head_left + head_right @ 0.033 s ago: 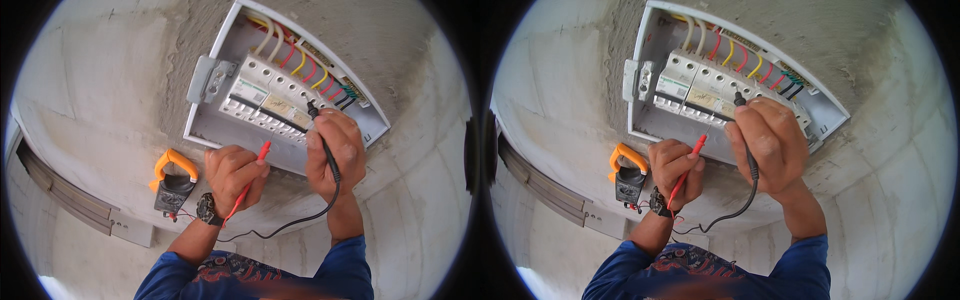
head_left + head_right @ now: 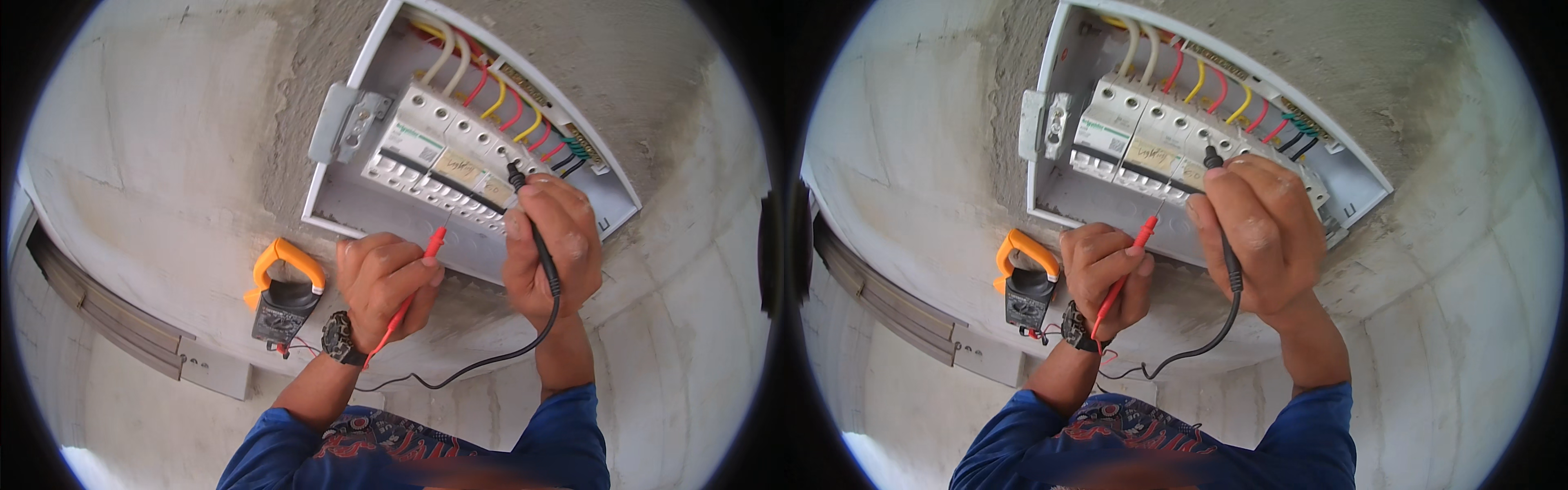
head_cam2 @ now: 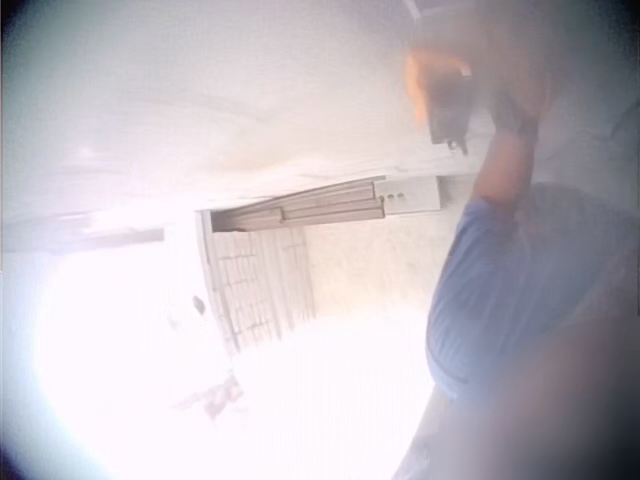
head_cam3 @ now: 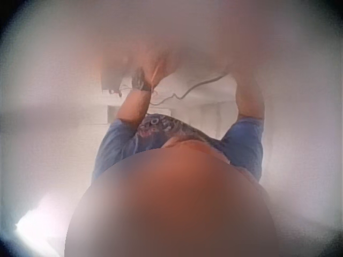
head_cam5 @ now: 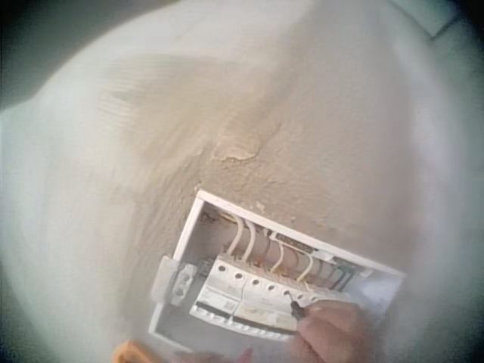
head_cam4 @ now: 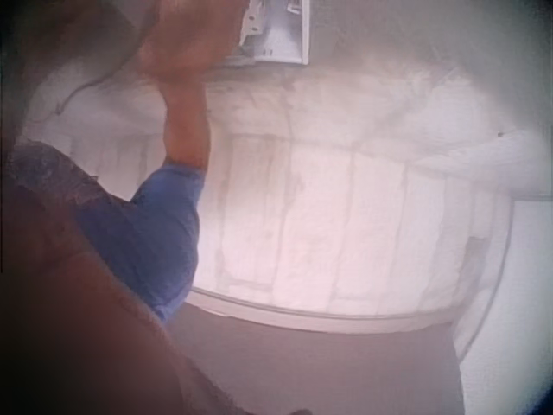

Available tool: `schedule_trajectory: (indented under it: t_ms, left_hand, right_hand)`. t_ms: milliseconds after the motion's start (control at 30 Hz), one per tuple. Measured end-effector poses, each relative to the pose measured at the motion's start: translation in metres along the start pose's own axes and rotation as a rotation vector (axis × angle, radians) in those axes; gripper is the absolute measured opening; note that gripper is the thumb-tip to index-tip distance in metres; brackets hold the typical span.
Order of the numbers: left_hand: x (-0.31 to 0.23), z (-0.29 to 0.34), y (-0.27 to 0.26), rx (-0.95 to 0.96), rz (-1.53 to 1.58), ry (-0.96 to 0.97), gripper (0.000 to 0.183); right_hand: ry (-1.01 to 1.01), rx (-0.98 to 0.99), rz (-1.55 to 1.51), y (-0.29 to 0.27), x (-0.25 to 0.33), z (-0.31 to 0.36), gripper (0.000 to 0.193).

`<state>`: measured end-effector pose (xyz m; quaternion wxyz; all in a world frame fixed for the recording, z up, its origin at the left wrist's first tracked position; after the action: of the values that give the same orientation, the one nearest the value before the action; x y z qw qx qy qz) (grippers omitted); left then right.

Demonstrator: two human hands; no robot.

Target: The person uses a multimeter to test the electrical panel, touching probes to various terminals and switches. They systematically check multiple points within the panel, moving the probes between different locations.

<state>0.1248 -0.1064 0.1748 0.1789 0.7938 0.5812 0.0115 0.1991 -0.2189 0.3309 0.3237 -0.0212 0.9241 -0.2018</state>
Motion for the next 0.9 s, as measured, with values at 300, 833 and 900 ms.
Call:
schedule_trajectory:
  t_ms: [300, 833, 900]
  left_hand:
    - [-0.001, -0.003, 0.003, -0.004, -0.053, 0.006, 0.052]
    - [-0.004, 0.001, 0.016, -0.216, -0.107, 0.012, 0.03]
    - [-0.004, 0.002, 0.016, -0.214, -0.094, 0.001, 0.036]
  right_hand:
    - [0.015, 0.041, 0.026, -0.001, 0.002, 0.0, 0.034]
    - [0.208, 0.041, 0.244, -0.013, -0.022, 0.02, 0.02]
    - [0.238, 0.03, 0.228, -0.014, -0.026, 0.022, 0.021]
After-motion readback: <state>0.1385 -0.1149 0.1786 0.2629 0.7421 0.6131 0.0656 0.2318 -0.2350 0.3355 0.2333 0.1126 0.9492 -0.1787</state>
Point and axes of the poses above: each hand's wrist, its own z-axis away from the middle knuckle, its own y-axis out of the palm, x = y × z, the point moved 4 cm from there along -z, towards the middle knuckle
